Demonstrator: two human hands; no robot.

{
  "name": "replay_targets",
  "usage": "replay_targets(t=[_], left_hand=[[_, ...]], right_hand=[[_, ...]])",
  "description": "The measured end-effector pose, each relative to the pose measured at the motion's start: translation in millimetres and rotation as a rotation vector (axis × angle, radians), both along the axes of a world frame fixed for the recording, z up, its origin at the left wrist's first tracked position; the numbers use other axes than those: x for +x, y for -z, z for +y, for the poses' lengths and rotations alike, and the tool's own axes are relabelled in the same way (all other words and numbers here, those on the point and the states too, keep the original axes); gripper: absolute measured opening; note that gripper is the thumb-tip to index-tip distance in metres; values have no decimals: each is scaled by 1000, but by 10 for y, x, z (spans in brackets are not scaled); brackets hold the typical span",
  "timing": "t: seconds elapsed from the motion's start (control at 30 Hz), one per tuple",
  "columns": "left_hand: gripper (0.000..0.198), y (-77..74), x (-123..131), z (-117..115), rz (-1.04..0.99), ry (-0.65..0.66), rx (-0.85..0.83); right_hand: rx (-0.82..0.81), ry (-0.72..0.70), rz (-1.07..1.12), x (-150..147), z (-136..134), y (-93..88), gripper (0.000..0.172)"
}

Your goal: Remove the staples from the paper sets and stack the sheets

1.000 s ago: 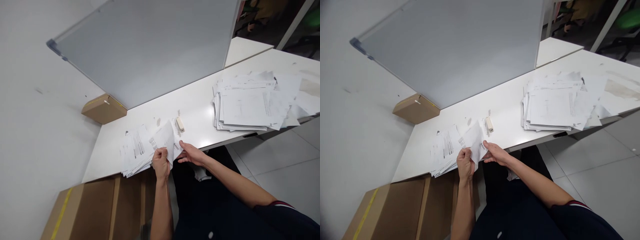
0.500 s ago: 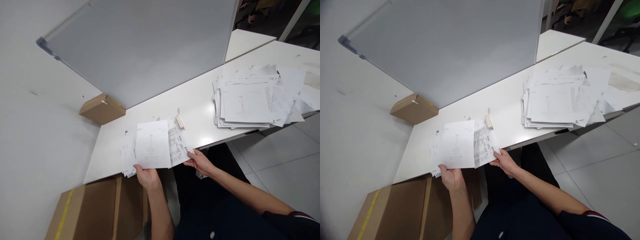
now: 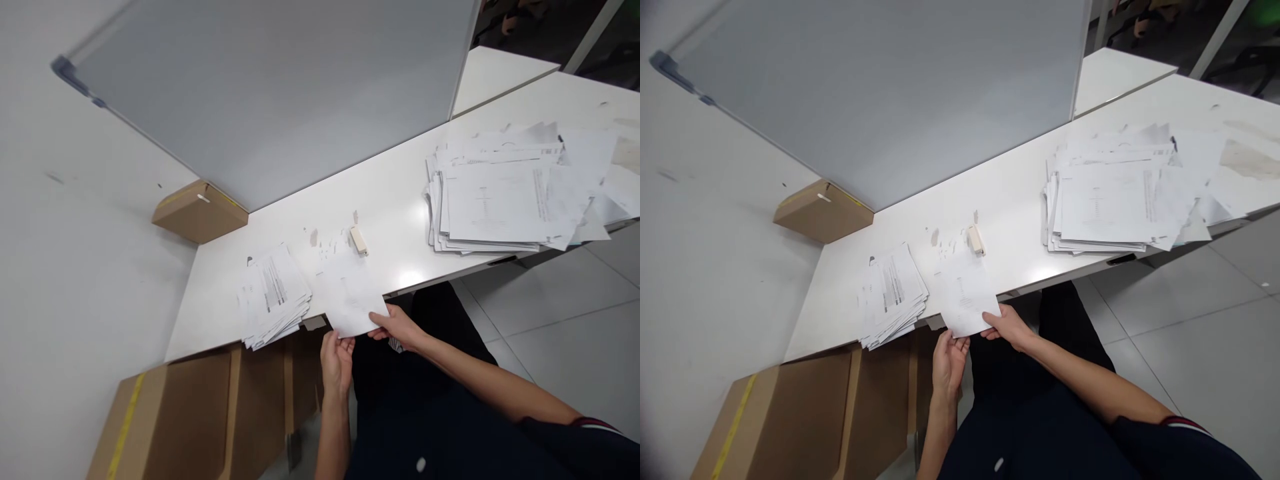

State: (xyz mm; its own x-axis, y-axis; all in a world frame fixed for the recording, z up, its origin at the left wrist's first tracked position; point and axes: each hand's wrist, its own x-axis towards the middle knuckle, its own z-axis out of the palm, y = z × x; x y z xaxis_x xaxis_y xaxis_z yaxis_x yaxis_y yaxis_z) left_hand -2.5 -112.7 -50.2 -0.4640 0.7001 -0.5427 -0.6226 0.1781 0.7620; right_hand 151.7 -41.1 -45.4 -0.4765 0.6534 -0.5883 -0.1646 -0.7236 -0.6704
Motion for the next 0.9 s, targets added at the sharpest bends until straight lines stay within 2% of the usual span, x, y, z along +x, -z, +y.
replay_targets(t=[0.1, 0.17, 0.23, 0.3, 0.37, 0.43, 0.47, 0.6, 0.7, 0.77, 0.83, 0.9], left_hand=[[27, -40, -124, 14, 12, 168, 14], [37, -65, -190, 74, 44, 228, -28], [43, -83, -203, 137, 93, 246, -77], [46, -103, -168, 171, 150, 281, -99], [47, -141, -120, 172, 206, 382, -78], [45, -209, -94, 163, 276, 463, -31], [44, -256, -93, 166, 319, 464, 4], [36, -521, -131, 288, 530, 267, 189], [26, -736, -143, 478, 701, 108, 334], [25, -836, -128, 615, 779, 21, 413], [26, -876, -98, 737, 820, -40, 477], [27, -856, -65, 831, 828, -41, 505]], right_hand=[[67, -93, -33, 105, -48, 84, 22], [106, -230, -26, 179, -67, 113, 23], [175, -290, -21, 226, -53, 117, 27], [258, -211, -21, 242, -7, 100, 32], [330, -88, -35, 243, 58, 60, 34], [389, -47, -44, 252, 122, -12, 32], [420, -51, -51, 261, 152, -66, 31], [619, -20, -113, 291, 288, -422, 28], [833, 63, -152, 259, 435, -761, 25], [948, 111, -159, 216, 536, -926, 24], [1019, 144, -159, 174, 622, -987, 24], [1044, 150, -162, 147, 687, -941, 24]])
